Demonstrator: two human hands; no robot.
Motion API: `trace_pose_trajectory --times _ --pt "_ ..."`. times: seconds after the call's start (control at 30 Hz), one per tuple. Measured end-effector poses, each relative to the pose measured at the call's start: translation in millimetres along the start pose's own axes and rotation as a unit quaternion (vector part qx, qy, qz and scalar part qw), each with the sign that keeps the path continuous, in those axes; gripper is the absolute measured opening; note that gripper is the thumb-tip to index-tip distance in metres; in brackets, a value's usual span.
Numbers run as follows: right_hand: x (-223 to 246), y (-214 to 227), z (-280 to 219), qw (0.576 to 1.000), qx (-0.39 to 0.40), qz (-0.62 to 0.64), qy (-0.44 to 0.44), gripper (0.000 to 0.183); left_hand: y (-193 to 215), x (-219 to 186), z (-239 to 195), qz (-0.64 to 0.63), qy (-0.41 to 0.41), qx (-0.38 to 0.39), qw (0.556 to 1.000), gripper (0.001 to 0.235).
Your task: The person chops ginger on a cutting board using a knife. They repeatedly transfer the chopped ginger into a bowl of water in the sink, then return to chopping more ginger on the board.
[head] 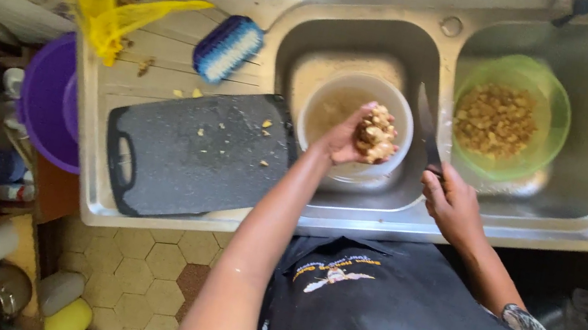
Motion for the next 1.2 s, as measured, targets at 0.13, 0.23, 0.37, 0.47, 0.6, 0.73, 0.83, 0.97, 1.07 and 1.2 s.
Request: trace_pose_trajectory --times 0.13,0.23,0.37,0.47,0.6,0.73,0.83,0.97,1.07,1.2 --pt "2.7 -22.7 -8.0 1.0 0.006 0.016 0.0 0.023 8.5 3.7 -29.1 0.026 -0.048 -0.032 0.998 0.063" --pt "18.1 -39.6 -9.7 0.999 0.01 0.04 0.0 0.022 1.9 -22.7 -84.8 0.066 -0.111 -0.045 0.991 0.062" --pt "33.8 -73.5 -10.2 0.998 0.034 0.059 0.014 0.021 119.1 -71.6 -146.7 0.24 -0.379 -0.154 0.88 0.043" --pt "75.1 -90.5 -17.4 0.998 0.05 0.021 0.022 0.019 54.9 -97.0 -289.1 0.618 -0.493 -0.289 0.54 0.039" --pt "109.2 -127.1 -18.0 0.995 0.086 -0.047 0.032 0.022 75.2 -89.0 -334.8 0.784 -0.396 -0.378 0.293 0.039" --pt "151.1 -154.5 -18.8 0.979 0.107 -0.157 0.071 0.031 60.6 -91.1 -351.6 0.809 -0.38 -0.371 0.251 0.06" --pt "152.6 -185.4 -15.2 0.962 0.113 -0.219 0.119 0.03 75.0 -93.4 -357.9 0.842 -0.316 -0.374 0.226 0.1" --pt "167.8 -216.2 -17.2 0.941 0.12 -0.291 0.127 0.023 80.7 -89.8 -386.3 0.834 -0.303 -0.312 0.34 0.104" --pt "181.0 -228.6 -32.5 0.807 -0.064 -0.488 0.325 0.016 84.4 -93.8 -398.9 0.758 -0.41 -0.252 0.44 0.091" --pt "177.5 -244.0 -32.2 0.863 -0.003 -0.427 0.268 0.022 84.2 -115.1 -385.0 0.78 -0.365 -0.275 0.427 0.076"
Point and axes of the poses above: each hand's wrist, its own z-axis towards the middle knuckle, its own y-axis out of the back of the hand, x = y × z, the point moved 4 cm from there along z, towards the middle knuckle, and after that the axes turned 9 degrees about -z, right-handed, at the moved point
